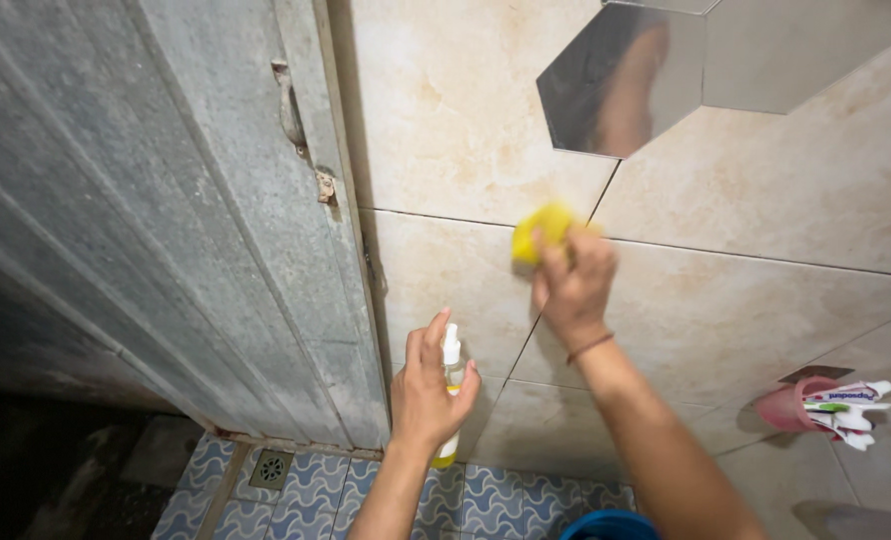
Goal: The person sprays a cleaning solution onto bathroom tiles and wipes the surface with a yellow sponge. They clean around hexagonal mirrors and a wall-mounted toothbrush holder, moving from upper to lower sections of the wall.
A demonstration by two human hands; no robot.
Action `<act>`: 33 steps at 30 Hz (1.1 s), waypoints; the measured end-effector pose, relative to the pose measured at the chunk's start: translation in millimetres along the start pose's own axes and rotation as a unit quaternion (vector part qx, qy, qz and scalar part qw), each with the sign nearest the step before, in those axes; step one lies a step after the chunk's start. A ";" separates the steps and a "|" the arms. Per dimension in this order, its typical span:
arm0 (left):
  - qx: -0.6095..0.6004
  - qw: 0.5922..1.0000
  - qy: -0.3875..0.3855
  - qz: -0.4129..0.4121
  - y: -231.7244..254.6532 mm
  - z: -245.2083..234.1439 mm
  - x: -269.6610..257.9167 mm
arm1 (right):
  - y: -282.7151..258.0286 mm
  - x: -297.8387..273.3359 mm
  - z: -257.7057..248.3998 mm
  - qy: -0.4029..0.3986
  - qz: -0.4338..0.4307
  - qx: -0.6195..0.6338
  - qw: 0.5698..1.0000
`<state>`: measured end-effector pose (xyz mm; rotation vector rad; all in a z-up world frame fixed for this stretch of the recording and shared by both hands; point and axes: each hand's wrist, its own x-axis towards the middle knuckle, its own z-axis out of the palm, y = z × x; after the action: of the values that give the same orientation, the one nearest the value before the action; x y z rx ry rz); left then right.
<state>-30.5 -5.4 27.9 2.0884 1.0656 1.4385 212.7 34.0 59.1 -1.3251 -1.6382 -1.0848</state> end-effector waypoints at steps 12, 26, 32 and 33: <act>-0.006 1.000 -0.015 0.002 8.9 7.8 -2.0 | 11.1 -31.6 -34.2 -0.012 0.027 0.007 1.000; -0.025 0.999 -0.039 0.025 32.0 32.3 7.8 | 16.7 -115.7 -42.8 -0.175 0.018 0.088 0.980; -0.038 0.991 -0.127 0.000 58.0 54.7 27.1 | 59.6 -13.6 -79.1 0.021 0.094 -0.002 0.995; -0.036 0.992 -0.123 0.011 61.3 57.2 29.4 | 66.3 -0.8 -82.0 0.052 0.108 -0.006 0.993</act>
<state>49.6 -16.1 64.9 2.1630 0.8842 1.1725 281.5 -35.9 97.8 -1.3944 -1.3793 -1.0167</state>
